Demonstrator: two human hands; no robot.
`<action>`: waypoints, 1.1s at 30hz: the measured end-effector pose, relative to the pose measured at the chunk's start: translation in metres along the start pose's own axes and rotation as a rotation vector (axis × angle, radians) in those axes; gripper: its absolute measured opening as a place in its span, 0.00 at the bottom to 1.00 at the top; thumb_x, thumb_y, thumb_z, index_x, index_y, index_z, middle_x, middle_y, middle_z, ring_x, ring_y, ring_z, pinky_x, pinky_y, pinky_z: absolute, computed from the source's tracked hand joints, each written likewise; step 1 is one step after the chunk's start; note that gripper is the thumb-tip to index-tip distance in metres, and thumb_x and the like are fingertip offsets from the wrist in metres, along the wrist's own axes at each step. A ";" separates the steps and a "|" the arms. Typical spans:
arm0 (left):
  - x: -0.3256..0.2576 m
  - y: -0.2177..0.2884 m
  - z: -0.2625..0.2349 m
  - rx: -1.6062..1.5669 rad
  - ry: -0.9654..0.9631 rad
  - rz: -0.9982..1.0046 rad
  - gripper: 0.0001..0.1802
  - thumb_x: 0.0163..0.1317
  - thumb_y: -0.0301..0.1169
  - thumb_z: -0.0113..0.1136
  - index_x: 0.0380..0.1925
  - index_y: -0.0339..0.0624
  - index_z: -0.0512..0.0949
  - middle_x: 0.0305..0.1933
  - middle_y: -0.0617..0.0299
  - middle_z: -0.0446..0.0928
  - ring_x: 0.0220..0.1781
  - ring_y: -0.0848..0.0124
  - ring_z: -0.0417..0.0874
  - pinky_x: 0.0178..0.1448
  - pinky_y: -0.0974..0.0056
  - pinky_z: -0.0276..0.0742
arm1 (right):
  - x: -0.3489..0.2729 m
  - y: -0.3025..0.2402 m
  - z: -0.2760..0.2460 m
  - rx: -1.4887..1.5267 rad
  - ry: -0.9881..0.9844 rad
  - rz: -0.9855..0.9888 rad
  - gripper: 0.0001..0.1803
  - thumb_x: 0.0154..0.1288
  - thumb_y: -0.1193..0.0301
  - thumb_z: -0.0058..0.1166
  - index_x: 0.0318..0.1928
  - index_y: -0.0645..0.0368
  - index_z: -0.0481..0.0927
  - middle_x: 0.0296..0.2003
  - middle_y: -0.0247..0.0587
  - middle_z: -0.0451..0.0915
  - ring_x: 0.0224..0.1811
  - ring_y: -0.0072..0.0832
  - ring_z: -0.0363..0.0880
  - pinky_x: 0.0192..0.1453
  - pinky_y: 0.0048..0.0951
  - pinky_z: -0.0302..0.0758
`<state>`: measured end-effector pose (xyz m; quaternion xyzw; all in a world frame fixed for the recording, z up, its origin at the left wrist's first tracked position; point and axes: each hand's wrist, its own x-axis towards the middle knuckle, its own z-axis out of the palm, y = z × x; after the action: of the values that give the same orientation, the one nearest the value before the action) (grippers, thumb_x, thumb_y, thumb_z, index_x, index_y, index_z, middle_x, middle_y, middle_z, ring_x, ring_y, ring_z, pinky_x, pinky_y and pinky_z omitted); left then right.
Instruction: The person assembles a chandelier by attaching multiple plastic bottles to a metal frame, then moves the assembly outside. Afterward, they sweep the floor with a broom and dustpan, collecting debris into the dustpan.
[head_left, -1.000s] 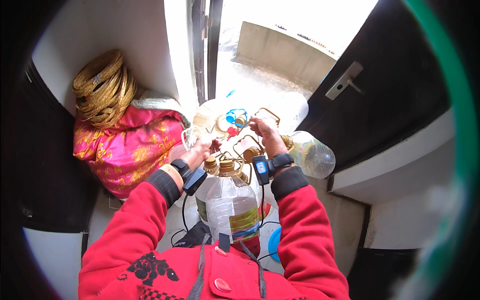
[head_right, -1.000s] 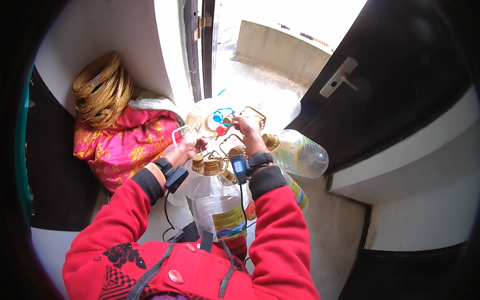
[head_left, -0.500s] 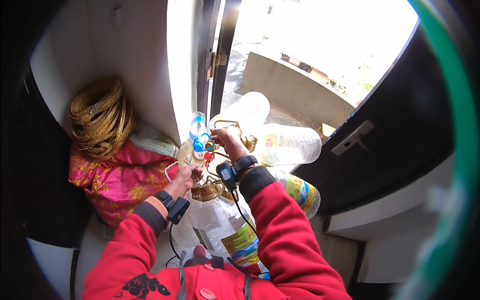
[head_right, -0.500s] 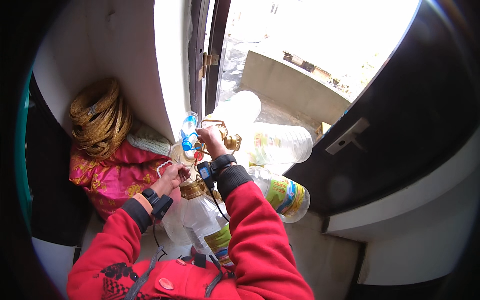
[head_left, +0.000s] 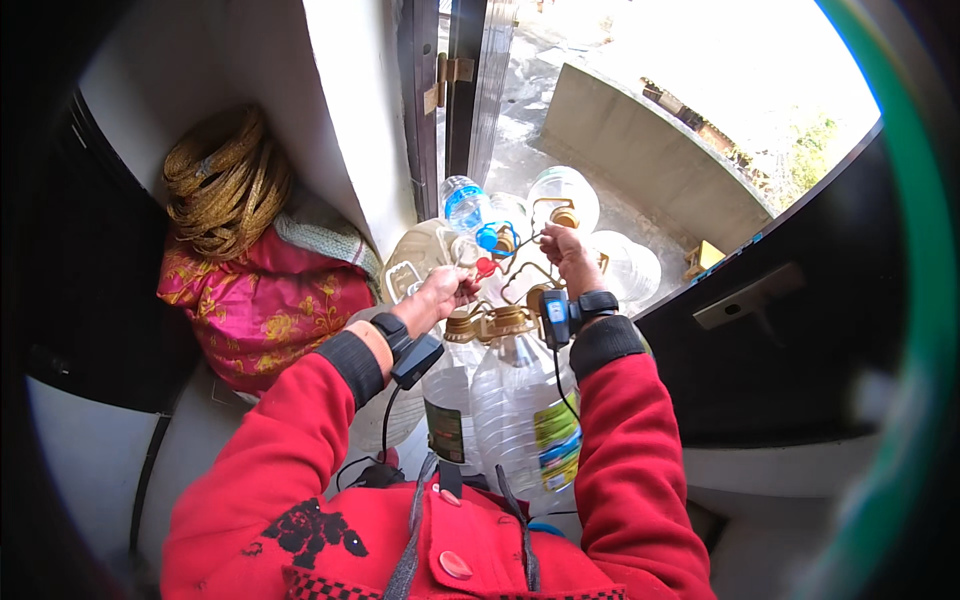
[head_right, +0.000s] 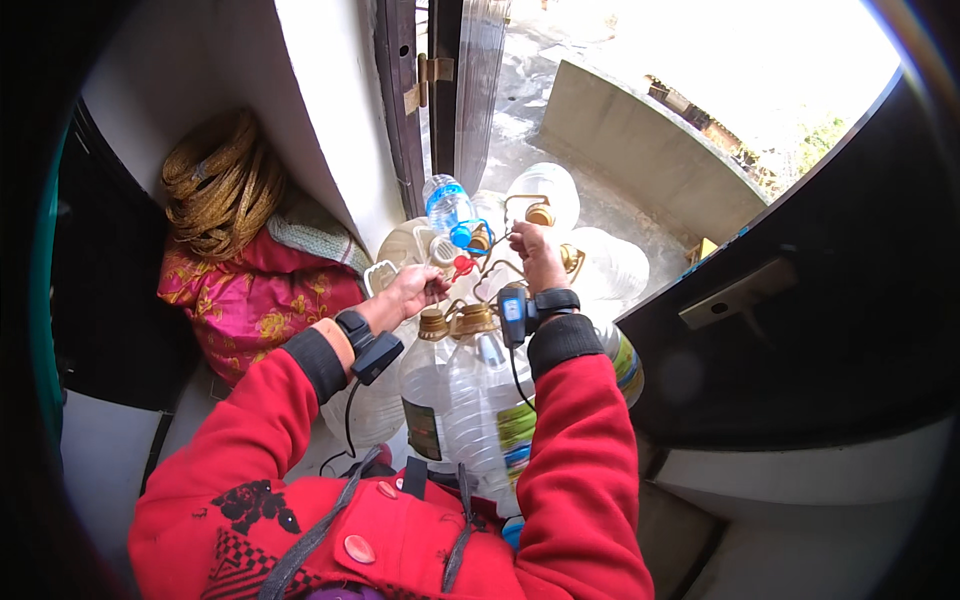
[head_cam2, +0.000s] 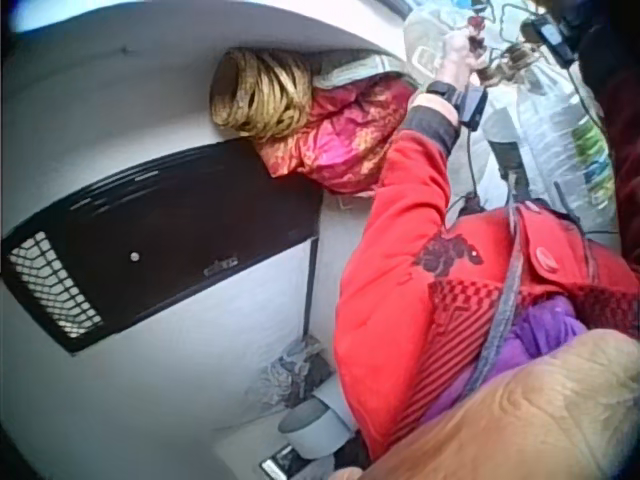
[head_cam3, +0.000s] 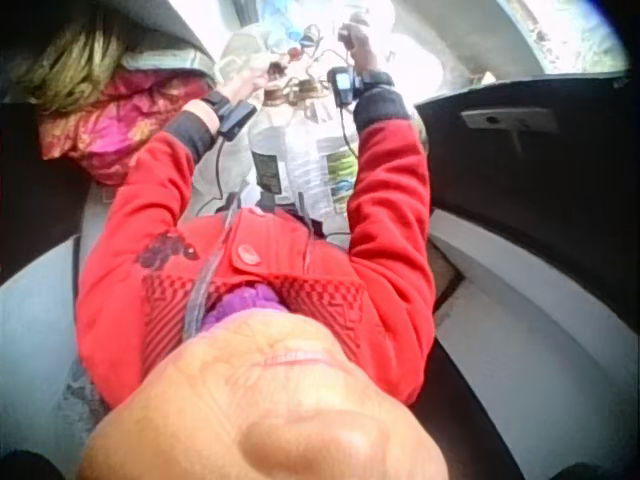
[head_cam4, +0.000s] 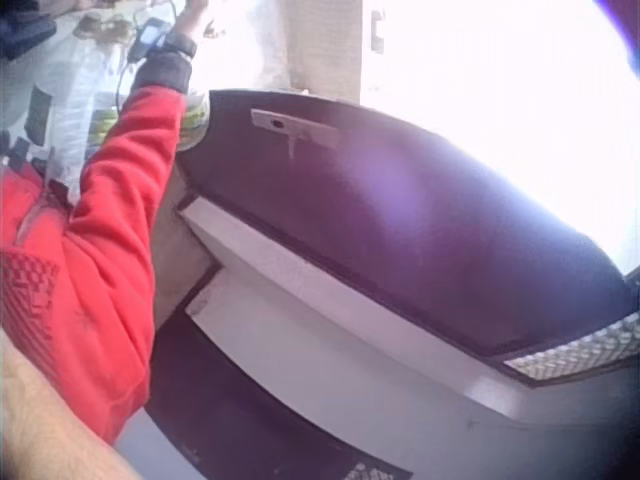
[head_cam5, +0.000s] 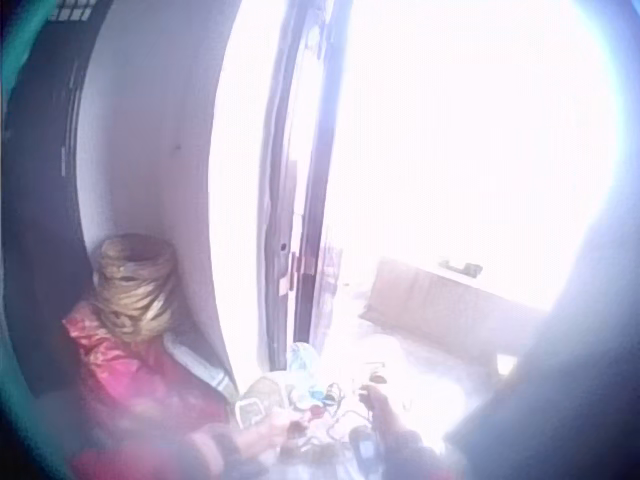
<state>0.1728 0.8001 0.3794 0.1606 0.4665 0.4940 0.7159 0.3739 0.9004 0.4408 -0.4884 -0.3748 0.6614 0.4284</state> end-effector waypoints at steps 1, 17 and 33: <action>0.005 0.001 0.014 0.033 -0.060 0.031 0.08 0.58 0.28 0.43 0.24 0.40 0.71 0.24 0.59 0.74 0.29 0.68 0.78 0.37 0.61 0.76 | 0.005 -0.005 -0.012 -0.010 0.066 -0.025 0.06 0.53 0.63 0.50 0.25 0.50 0.75 0.15 0.25 0.74 0.18 0.18 0.72 0.29 0.21 0.63; 0.087 0.064 0.113 0.143 -0.164 0.047 0.10 0.58 0.28 0.41 0.24 0.37 0.71 0.24 0.57 0.75 0.24 0.67 0.77 0.34 0.65 0.76 | 0.042 -0.077 -0.075 -0.125 0.116 0.142 0.09 0.55 0.65 0.50 0.30 0.56 0.78 0.21 0.31 0.76 0.26 0.22 0.74 0.37 0.22 0.68; 0.068 0.088 0.160 0.231 -0.399 0.070 0.07 0.59 0.27 0.44 0.28 0.35 0.71 0.20 0.60 0.72 0.22 0.71 0.76 0.31 0.67 0.77 | -0.035 -0.122 -0.077 -0.683 -0.177 0.088 0.29 0.54 0.58 0.52 0.53 0.60 0.64 0.44 0.38 0.72 0.47 0.24 0.68 0.50 0.26 0.64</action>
<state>0.2608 0.9360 0.4879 0.3521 0.3636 0.4203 0.7531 0.4783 0.9165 0.5452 -0.5598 -0.5887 0.5555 0.1774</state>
